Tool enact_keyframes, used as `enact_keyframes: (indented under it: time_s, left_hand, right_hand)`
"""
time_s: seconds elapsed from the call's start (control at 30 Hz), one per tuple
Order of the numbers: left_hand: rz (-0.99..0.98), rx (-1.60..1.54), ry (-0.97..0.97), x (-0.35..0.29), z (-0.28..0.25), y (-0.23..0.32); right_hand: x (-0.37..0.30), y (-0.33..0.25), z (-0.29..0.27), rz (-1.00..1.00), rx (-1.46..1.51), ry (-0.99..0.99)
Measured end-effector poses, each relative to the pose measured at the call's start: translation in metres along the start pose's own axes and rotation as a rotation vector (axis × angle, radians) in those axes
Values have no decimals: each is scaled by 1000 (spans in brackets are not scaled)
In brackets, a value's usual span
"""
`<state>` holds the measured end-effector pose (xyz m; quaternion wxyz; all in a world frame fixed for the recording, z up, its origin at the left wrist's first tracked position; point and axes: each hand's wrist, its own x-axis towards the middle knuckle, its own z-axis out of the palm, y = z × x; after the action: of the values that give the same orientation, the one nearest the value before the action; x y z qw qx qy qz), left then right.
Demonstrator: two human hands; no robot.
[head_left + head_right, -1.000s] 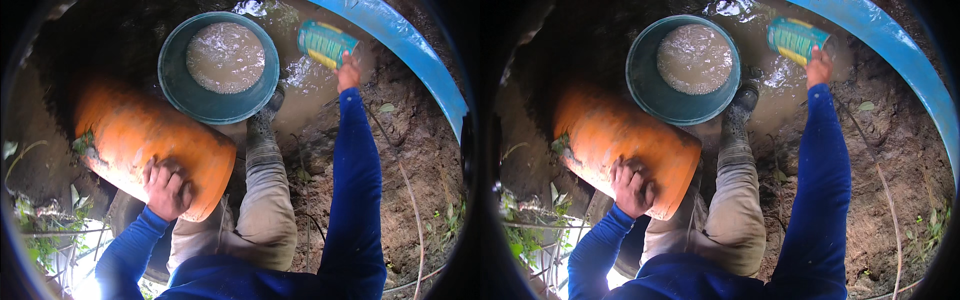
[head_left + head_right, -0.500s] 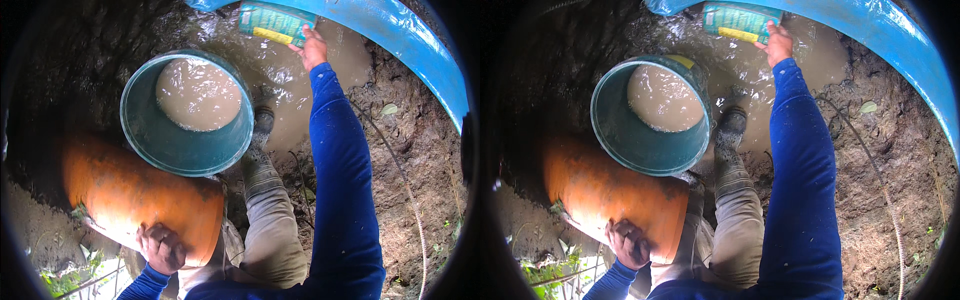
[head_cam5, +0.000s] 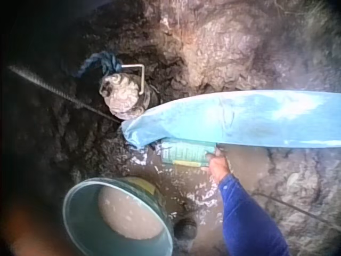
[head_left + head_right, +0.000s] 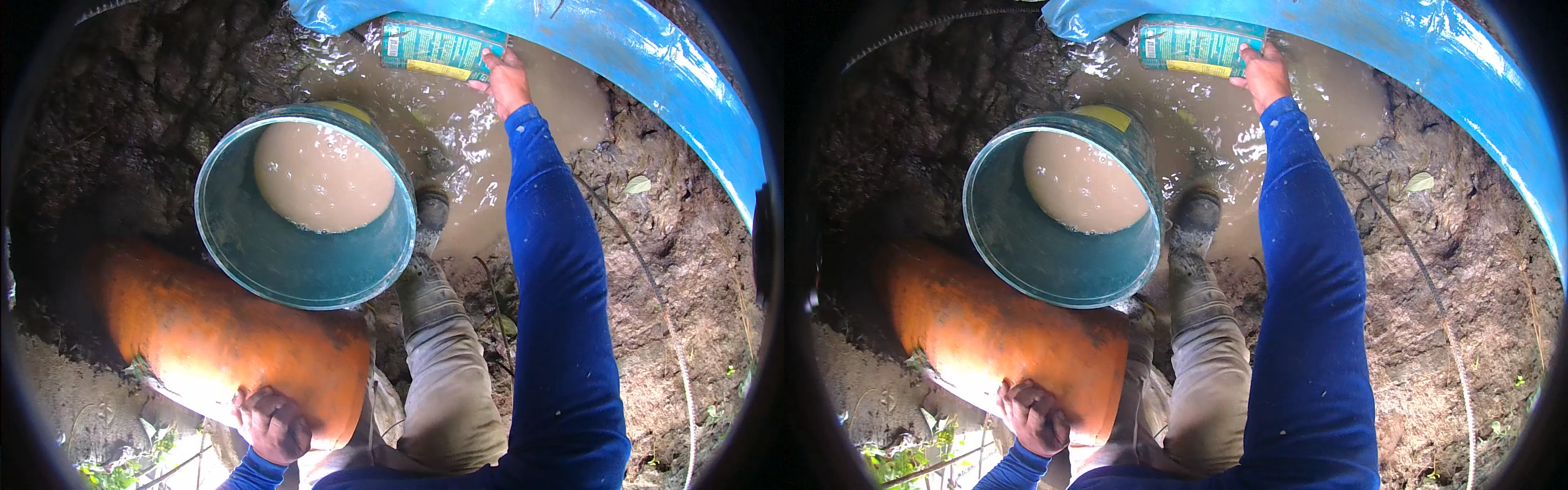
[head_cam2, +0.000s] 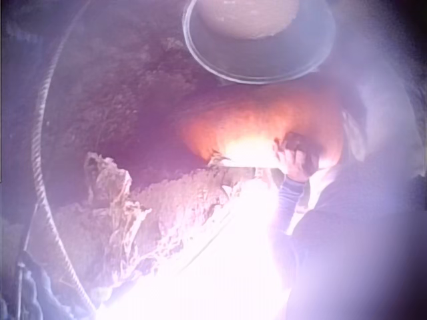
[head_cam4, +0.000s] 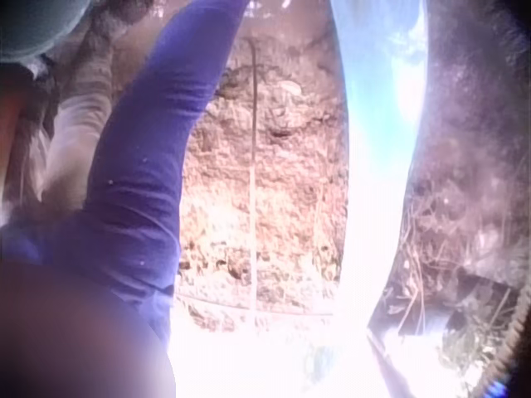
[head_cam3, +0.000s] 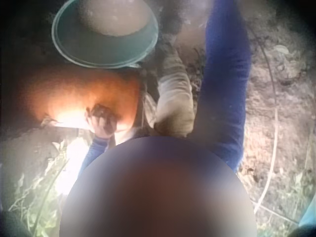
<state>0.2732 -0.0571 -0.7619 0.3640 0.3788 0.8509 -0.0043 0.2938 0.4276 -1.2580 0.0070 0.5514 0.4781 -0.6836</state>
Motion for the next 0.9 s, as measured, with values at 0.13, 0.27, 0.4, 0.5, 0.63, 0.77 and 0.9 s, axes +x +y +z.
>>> enact_keyframes:
  time_s: [0.13,0.27,0.4,0.5,0.63,0.77,0.9]
  left_hand:
    - [-5,-2,-7,0,-1,0]
    - [-24,9,-10,-1,-1,1]
    - [-16,8,-12,-2,-1,2]
    - [-5,-8,-8,0,0,0]
    - [-4,-15,14,3,1,3]
    - [5,-13,32,5,0,2]
    - [7,-26,63,-1,5,0]
  right_hand:
    - [5,12,-5,10,30,-68]
    - [12,26,-7,53,128,-42]
    - [10,39,-7,101,187,64]
    - [12,52,-21,174,188,134]
    - [17,68,-49,174,50,251]
    - [26,74,-87,-151,-100,309]
    - [-35,24,-80,-282,-652,393]
